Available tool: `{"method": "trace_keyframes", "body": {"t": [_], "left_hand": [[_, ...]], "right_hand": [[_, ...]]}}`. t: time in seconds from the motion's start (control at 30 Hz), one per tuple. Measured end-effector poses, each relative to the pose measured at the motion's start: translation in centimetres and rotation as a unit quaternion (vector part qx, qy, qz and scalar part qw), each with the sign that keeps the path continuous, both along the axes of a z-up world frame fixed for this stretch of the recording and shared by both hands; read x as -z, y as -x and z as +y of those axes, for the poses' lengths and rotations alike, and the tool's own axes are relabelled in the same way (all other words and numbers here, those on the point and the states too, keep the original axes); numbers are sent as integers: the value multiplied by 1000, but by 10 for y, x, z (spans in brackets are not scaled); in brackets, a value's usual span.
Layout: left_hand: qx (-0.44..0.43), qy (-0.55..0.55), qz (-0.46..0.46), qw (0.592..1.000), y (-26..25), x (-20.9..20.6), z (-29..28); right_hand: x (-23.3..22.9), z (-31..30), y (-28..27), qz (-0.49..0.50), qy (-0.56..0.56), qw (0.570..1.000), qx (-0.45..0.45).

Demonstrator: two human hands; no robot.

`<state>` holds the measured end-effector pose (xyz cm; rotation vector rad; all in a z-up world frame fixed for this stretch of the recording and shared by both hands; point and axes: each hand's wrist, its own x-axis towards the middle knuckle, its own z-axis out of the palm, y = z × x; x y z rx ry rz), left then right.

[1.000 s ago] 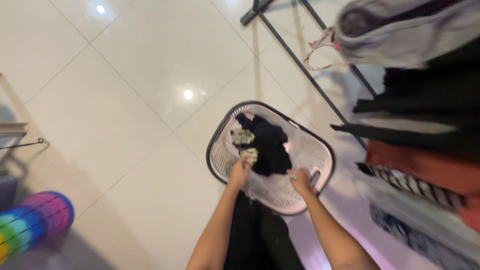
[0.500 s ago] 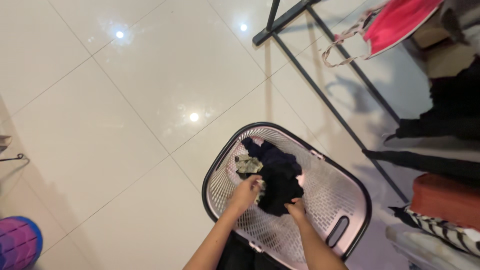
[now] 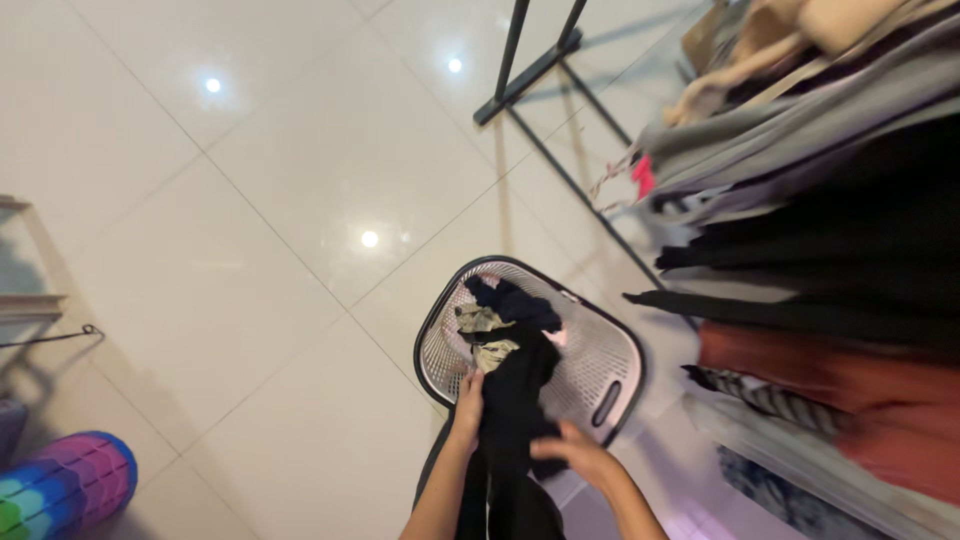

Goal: The person takes clothes from a laundry basket, places them on hangers, and hangs them on a clothing rack. They handle multiple garments including a black top, a patterned dress, and a beige top, using both standard and multi-clip hangers.

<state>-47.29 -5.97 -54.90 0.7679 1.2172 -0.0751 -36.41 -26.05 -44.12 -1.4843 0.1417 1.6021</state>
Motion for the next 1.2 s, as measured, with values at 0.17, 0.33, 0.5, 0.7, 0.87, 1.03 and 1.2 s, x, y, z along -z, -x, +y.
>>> {"method": "trace_keyframes", "body": {"t": [0.17, 0.33, 0.5, 0.7, 0.87, 1.03, 1.2], "left_hand": [[131, -30, 15, 991, -15, -54, 5], [238, 185, 54, 952, -24, -110, 29], [349, 17, -216, 911, -57, -204, 35], [471, -8, -332, 818, -71, -373, -9], [538, -323, -435, 645, -83, -496, -26], [354, -673, -373, 532, -101, -596, -63], [406, -533, -466, 578, -101, -648, -126]], "right_hand": [[-82, -41, 11, 25, -122, 972, -198], [-105, -71, 11, -9, -148, 970, -191], [-145, -66, -16, -186, -118, 955, -196], [-229, -36, -36, -365, -155, 916, 60], [-295, -54, -46, -365, -112, 923, 54], [-372, -110, -43, -632, 21, 771, 66], [-403, -187, -34, -713, -190, 673, 55]]}}
